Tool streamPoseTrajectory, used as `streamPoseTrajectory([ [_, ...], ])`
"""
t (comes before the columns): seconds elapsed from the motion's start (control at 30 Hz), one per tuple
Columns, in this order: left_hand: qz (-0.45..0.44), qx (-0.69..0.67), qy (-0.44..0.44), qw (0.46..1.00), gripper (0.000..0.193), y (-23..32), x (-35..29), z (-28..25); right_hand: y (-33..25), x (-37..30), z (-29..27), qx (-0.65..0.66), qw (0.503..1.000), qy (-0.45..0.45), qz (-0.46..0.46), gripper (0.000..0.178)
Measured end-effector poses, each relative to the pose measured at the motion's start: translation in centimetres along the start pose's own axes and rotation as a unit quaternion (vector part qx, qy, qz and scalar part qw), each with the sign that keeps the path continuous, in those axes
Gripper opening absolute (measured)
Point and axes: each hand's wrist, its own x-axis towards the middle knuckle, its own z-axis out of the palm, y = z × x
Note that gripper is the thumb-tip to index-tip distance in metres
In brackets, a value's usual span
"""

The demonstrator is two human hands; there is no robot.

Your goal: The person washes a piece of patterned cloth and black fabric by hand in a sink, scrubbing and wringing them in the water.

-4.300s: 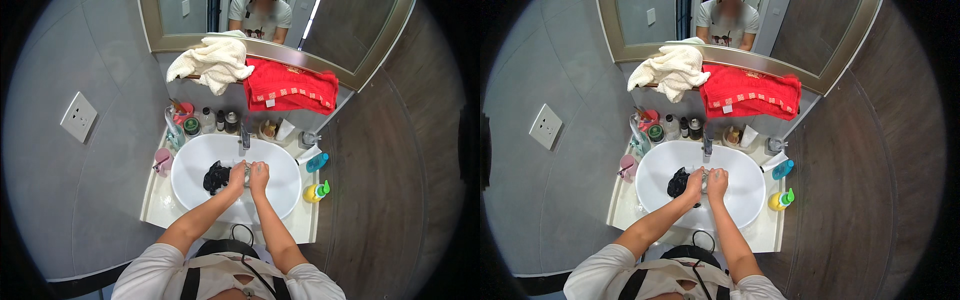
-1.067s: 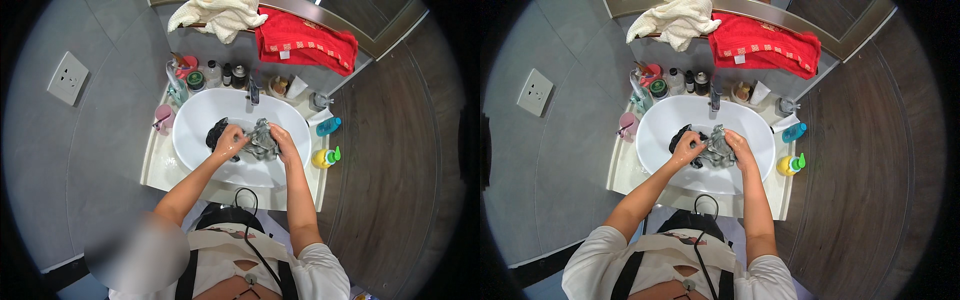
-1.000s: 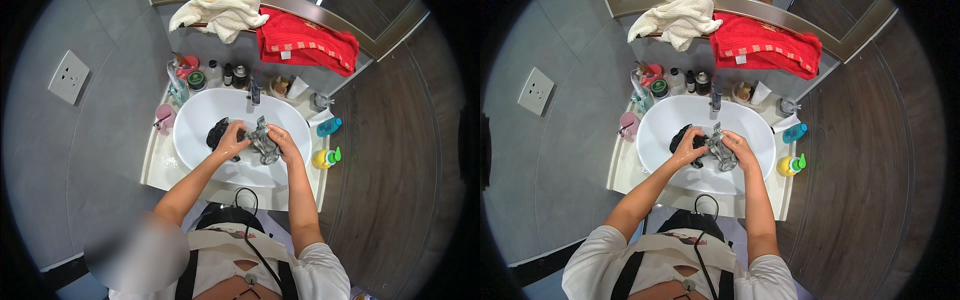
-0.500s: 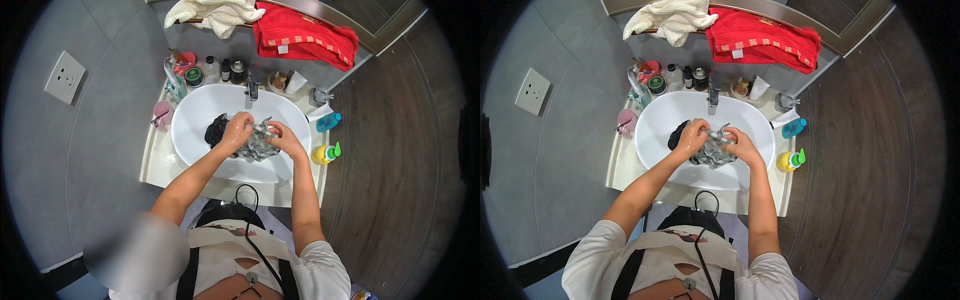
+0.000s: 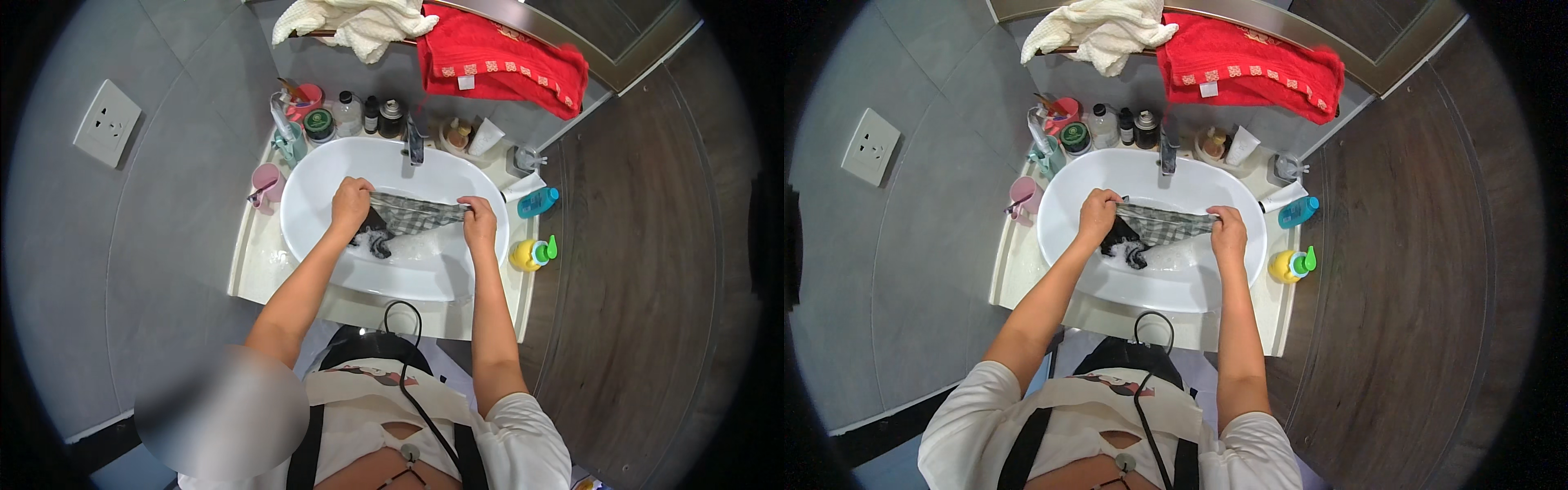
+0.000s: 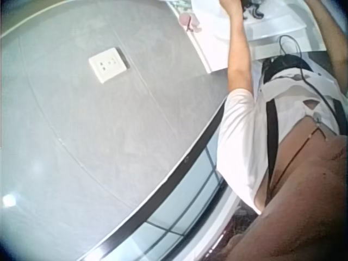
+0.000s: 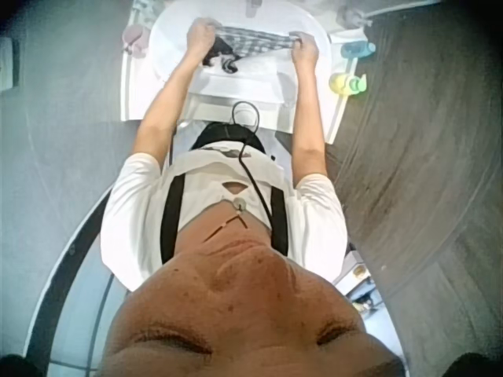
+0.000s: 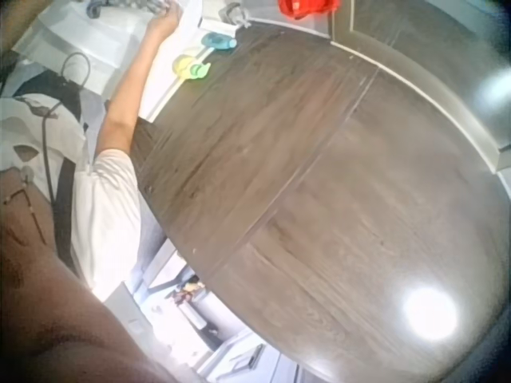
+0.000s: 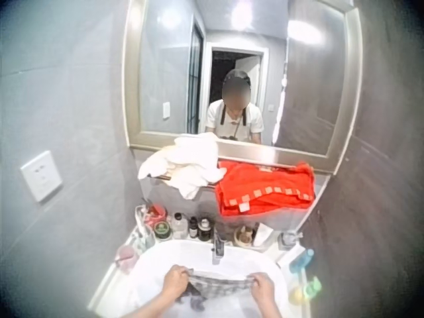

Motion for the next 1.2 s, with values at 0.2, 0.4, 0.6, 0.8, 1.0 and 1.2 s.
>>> streamPoseTrajectory([
  [0.2, -0.311, -0.429, -0.093, 0.843, 0.022, 1.1, 0.8, 0.2, -0.5, 0.1, 1.0, 0.263, 0.929, -0.239, 0.108, 0.022],
  [0.4, -0.080, -0.245, -0.031, 0.966, 0.022, -0.1, 1.0, 1.1, -4.0, -1.5, 1.6, 0.088, 0.928, -0.339, 0.129, 0.028],
  [0.6, 0.076, -0.054, -0.085, 0.992, 0.019, 2.4, -0.7, 0.5, -0.7, -2.2, 2.6, -0.114, 0.977, -0.162, 0.077, 0.015],
  [0.8, 0.121, 0.004, -0.101, 0.987, 0.019, -0.5, -1.7, 0.8, -1.4, -2.1, 2.3, -0.043, 0.984, -0.155, 0.077, 0.012],
  [1.0, 0.090, -0.036, -0.125, 0.987, 0.017, 2.1, -1.7, -0.2, -1.8, -4.7, 7.7, -0.051, 0.943, -0.324, 0.055, 0.042],
  [1.2, 0.117, -0.041, -0.100, 0.987, 0.020, 2.6, -2.1, -0.6, -4.0, -5.8, 12.0, -0.047, 0.950, -0.245, 0.188, 0.037],
])
